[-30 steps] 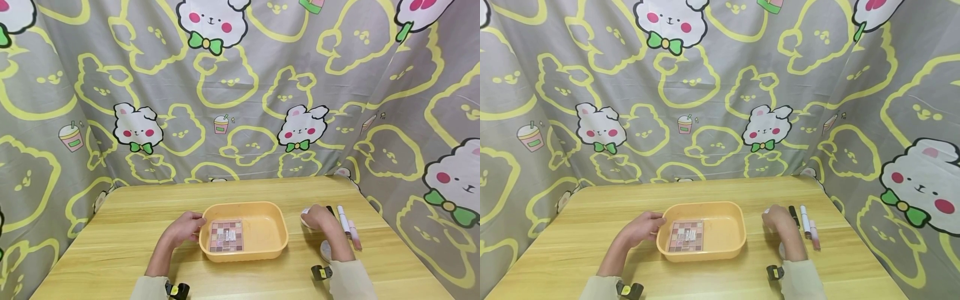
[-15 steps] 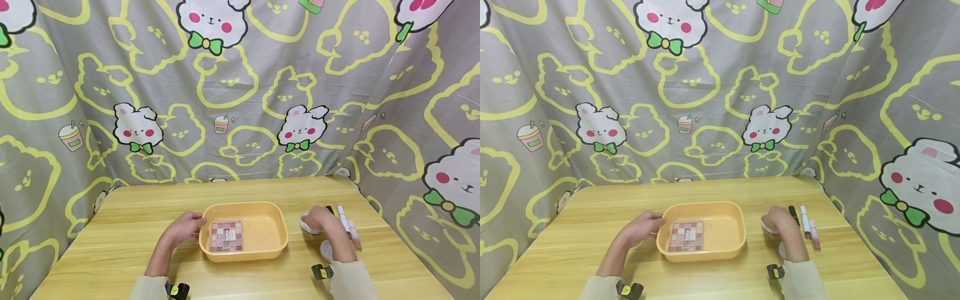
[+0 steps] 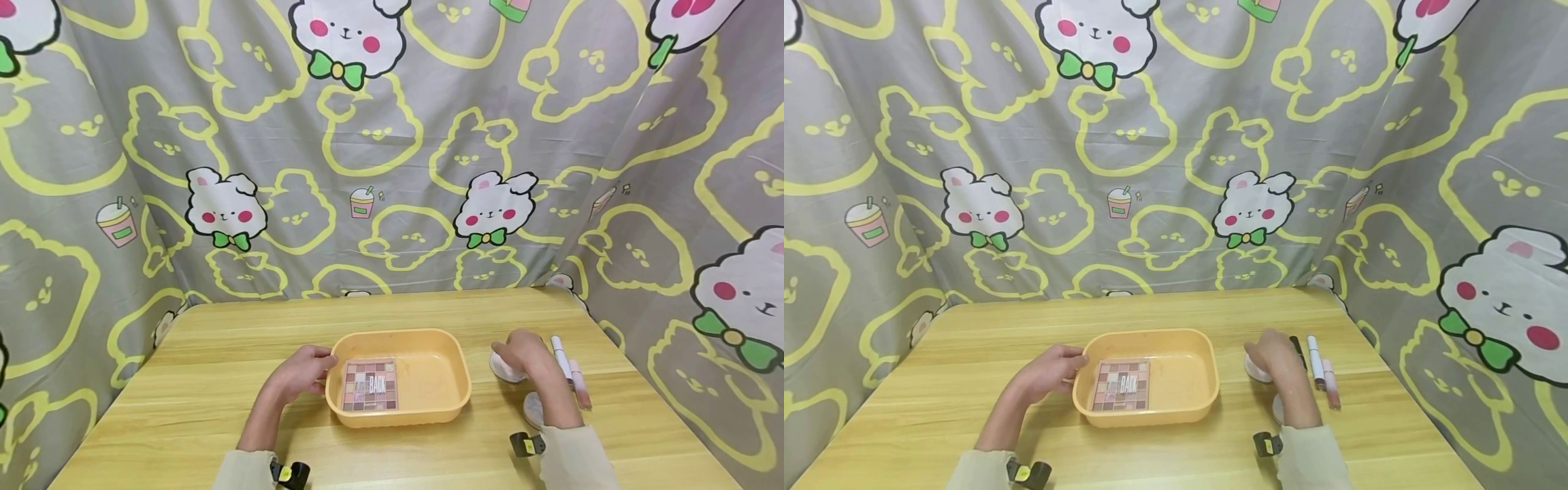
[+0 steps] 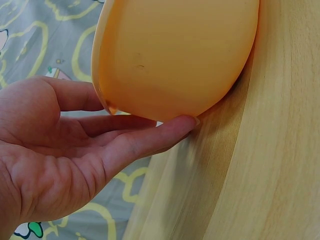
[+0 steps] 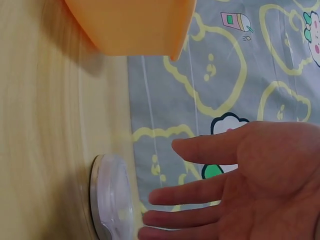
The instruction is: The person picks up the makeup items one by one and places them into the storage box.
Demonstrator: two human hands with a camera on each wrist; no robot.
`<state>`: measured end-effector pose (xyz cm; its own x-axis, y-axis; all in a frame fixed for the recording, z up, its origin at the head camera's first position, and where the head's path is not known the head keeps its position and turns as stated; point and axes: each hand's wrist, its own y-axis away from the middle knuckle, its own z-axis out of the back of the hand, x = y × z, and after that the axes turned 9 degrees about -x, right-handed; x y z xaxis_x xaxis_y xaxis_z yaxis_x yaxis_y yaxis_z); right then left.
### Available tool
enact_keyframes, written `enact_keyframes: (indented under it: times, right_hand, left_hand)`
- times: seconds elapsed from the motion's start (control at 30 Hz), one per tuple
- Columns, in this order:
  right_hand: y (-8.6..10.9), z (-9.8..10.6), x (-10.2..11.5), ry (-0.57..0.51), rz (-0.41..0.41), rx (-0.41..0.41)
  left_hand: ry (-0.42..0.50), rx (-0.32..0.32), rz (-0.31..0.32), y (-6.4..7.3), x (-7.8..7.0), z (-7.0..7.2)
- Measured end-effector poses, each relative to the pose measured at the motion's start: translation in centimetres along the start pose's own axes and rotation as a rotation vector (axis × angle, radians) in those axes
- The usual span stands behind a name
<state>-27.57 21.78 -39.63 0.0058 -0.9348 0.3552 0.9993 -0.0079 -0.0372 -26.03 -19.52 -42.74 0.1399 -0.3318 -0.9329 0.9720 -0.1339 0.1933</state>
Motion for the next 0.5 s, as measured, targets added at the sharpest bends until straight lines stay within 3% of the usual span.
enact_keyframes:
  times: [0.3,0.5]
  right_hand:
    - [-0.6,-0.9,-0.4,-0.081,-0.089,-0.026]
    - [-0.8,-1.7,-0.5,-0.103,-0.128,0.002]
  left_hand:
    - [-0.005,-0.002,0.001,0.0,0.0,0.0]
    - [-0.01,0.0,0.0,0.0,0.1,0.0]
